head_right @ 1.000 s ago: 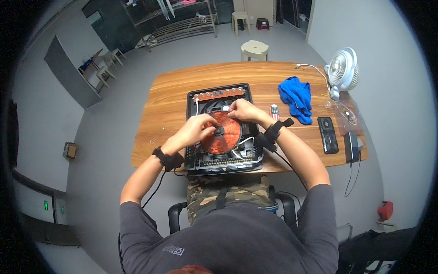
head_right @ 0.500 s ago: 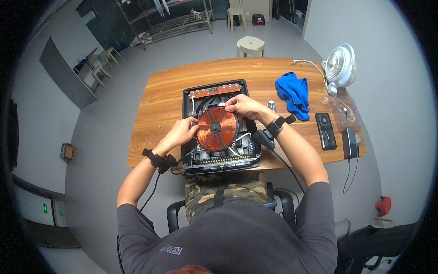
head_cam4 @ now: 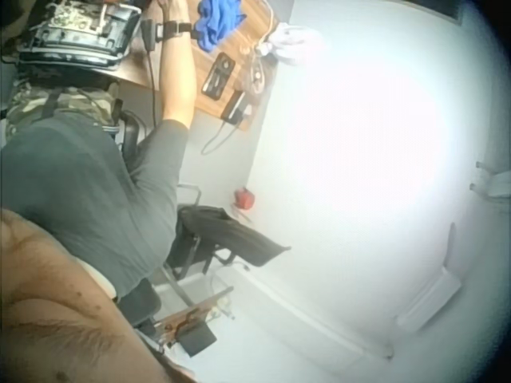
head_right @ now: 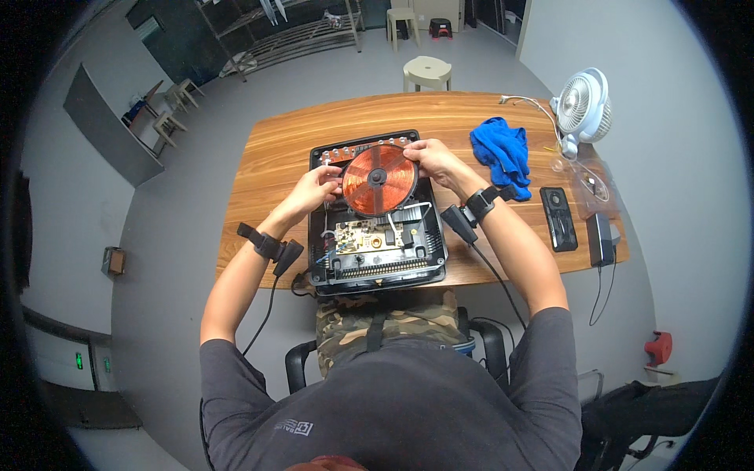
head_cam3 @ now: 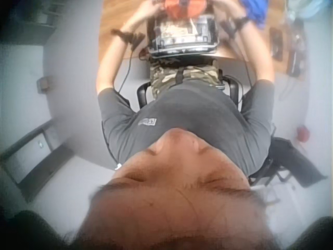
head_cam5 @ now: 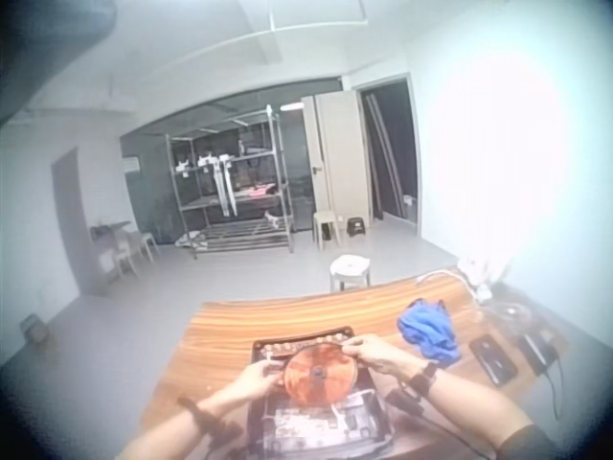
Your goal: The person uses a screwdriver to remove screws from the bottom of a black electronic device. They then lift the cover to reveal the internal components, including a copper-colored disc and circuitry, and continue to unscrew internal parts.
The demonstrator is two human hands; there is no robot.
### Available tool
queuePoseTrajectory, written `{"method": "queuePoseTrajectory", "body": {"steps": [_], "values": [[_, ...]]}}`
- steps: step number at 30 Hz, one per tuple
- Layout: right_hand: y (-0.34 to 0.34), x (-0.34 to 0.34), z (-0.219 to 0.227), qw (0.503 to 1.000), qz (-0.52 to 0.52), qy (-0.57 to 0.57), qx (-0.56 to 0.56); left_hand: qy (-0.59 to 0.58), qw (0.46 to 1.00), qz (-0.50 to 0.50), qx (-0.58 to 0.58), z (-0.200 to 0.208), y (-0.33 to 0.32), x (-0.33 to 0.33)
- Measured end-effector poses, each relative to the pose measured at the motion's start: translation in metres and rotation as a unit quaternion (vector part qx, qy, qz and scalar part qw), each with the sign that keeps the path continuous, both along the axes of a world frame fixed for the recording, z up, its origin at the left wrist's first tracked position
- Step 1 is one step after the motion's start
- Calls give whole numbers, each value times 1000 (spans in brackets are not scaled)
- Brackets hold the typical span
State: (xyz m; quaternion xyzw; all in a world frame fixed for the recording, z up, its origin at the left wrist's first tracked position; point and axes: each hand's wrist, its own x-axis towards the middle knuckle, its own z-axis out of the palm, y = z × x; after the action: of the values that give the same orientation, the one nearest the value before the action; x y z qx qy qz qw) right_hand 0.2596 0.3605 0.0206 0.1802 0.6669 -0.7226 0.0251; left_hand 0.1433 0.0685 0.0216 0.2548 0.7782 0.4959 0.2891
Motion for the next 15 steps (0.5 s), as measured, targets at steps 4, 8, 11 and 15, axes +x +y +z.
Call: {"method": "queuePoseTrajectory", "body": {"steps": [4, 8, 11, 15], "values": [[20, -7, -28, 999, -9, 15, -37, -9, 999, -42, -25, 3, 6, -5], [14, -6, -28, 999, -25, 19, -43, -32, 999, -29, -23, -1, 1, -4], [18, -8, -33, 998, -29, 28, -43, -13, 999, -26, -17, 1, 1, 3], [15, -9, -37, 997, -51, 24, -49, 32, 997, -61, -45, 8, -4, 16]]}}
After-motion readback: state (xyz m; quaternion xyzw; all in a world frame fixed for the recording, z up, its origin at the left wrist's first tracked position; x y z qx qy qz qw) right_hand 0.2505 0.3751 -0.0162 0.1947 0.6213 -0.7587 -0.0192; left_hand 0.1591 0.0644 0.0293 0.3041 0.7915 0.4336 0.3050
